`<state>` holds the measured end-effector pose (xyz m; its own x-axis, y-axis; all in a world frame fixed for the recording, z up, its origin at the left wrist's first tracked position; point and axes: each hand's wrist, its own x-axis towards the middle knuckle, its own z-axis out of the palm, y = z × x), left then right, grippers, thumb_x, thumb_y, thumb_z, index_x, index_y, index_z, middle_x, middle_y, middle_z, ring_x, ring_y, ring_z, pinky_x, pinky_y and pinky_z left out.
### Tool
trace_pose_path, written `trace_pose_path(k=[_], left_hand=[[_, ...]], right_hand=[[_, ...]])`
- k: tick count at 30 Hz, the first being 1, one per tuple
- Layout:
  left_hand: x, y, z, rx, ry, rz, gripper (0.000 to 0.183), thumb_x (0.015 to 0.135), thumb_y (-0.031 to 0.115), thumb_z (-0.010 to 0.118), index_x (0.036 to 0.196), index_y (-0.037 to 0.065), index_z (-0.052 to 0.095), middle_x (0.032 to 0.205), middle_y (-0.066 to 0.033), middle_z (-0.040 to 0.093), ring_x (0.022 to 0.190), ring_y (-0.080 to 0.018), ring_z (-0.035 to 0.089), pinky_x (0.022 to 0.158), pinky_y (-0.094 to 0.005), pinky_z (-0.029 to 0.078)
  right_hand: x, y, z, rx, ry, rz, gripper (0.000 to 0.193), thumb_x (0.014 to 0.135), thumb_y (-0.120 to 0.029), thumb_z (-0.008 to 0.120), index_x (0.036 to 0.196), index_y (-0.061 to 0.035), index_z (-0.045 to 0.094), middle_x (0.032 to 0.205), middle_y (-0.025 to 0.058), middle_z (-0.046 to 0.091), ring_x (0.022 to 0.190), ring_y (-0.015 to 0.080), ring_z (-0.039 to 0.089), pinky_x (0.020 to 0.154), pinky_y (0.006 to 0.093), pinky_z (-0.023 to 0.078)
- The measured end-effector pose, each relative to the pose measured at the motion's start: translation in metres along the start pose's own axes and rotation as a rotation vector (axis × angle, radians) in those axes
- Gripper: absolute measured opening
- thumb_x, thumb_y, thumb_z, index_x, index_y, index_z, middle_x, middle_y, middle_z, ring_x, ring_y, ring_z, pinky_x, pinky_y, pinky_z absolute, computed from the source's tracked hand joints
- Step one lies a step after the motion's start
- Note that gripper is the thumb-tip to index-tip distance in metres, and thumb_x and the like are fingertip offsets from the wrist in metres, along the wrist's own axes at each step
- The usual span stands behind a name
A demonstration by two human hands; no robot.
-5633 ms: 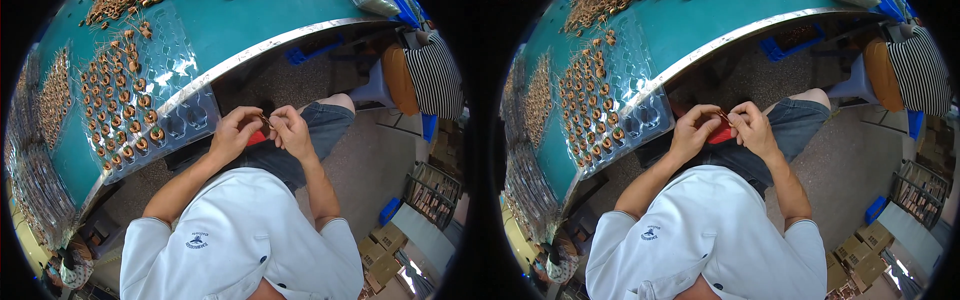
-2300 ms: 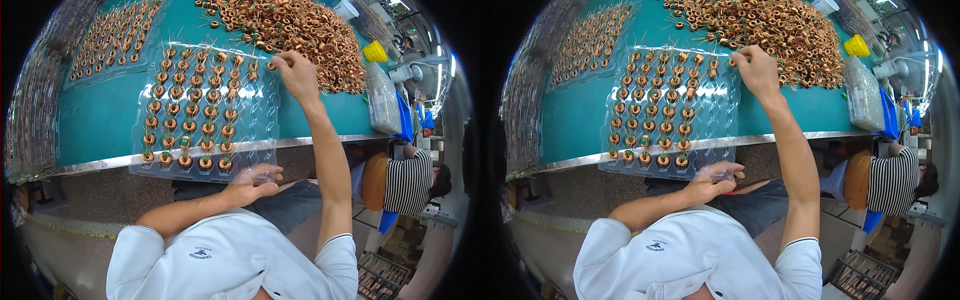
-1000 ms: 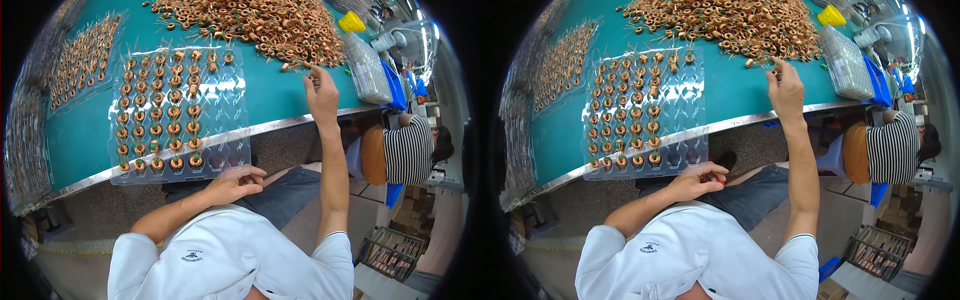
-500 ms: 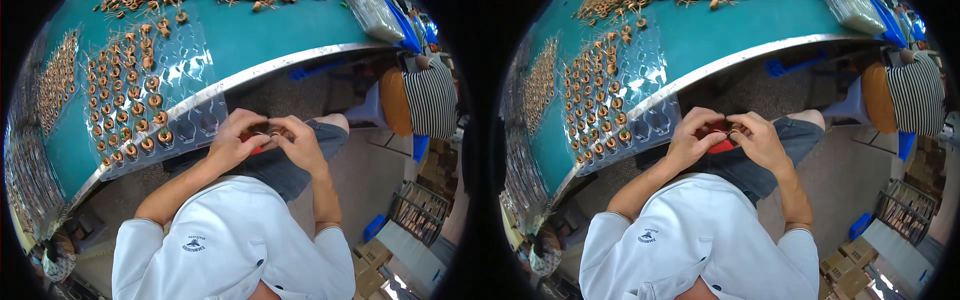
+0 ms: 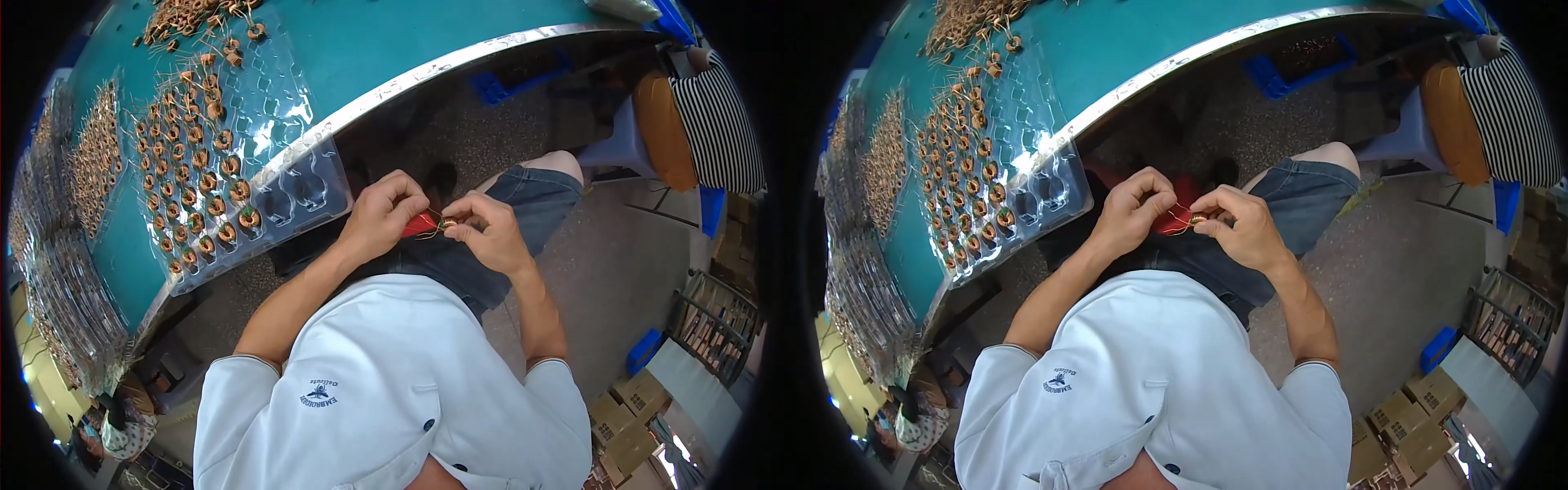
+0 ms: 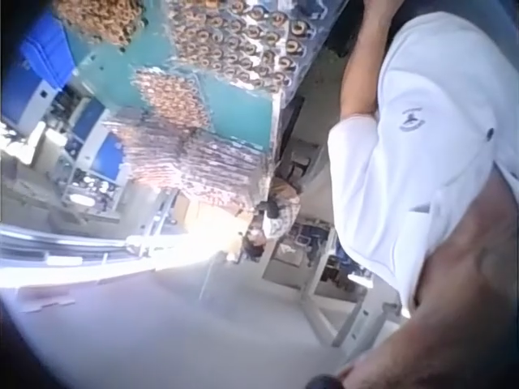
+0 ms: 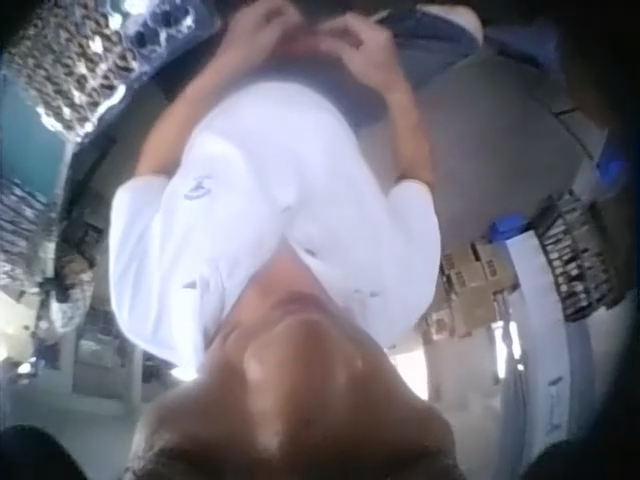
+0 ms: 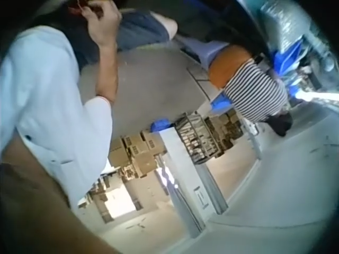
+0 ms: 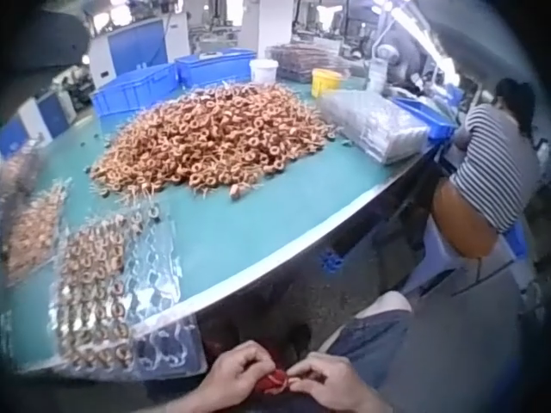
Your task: Assembling toroidal electronic components by trimming wires with cutters and placing them into a plastic sorting tray.
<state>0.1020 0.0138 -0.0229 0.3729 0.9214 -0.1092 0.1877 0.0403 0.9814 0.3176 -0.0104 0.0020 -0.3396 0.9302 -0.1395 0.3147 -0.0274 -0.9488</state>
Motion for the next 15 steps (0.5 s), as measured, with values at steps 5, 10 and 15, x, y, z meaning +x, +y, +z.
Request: trace_pose_path(k=[5,10,15], left_hand=[[0.004,0.002,-0.003,-0.456,-0.151,-0.234,0.02,0.094,0.021,0.062,0.095,0.001,0.065,0.094,-0.0043,0.066,0.086,-0.0108,0.061,0.077,-0.0261,0.049],[-0.009,0.005,0.005,-0.239,-0.204,-0.242,0.02,0.09,0.02,0.069,0.094,0.0,0.066,0.088,-0.0034,0.068,0.079,-0.0087,0.061,0.07,-0.0263,0.049],[-0.01,0.004,0.0,0.211,-0.067,0.066,0.017,0.088,0.015,0.067,0.082,0.0,0.062,0.079,-0.0127,0.063,0.071,-0.0244,0.063,0.062,-0.0337,0.046]], right_hand=[[-0.007,0.01,-0.002,0.162,0.032,0.091,0.022,0.081,0.004,0.071,0.101,0.0033,0.062,0.091,0.0066,0.065,0.078,0.0104,0.063,0.068,0.0225,0.053],[-0.008,0.02,0.002,0.333,0.129,0.13,0.021,0.083,0.003,0.07,0.102,0.0036,0.061,0.089,0.0064,0.065,0.077,0.0097,0.063,0.068,0.0218,0.053],[-0.012,0.018,0.004,0.3,0.048,0.099,0.02,0.08,0.004,0.071,0.099,0.0028,0.065,0.087,0.0066,0.066,0.073,0.0085,0.063,0.064,0.0212,0.053]])
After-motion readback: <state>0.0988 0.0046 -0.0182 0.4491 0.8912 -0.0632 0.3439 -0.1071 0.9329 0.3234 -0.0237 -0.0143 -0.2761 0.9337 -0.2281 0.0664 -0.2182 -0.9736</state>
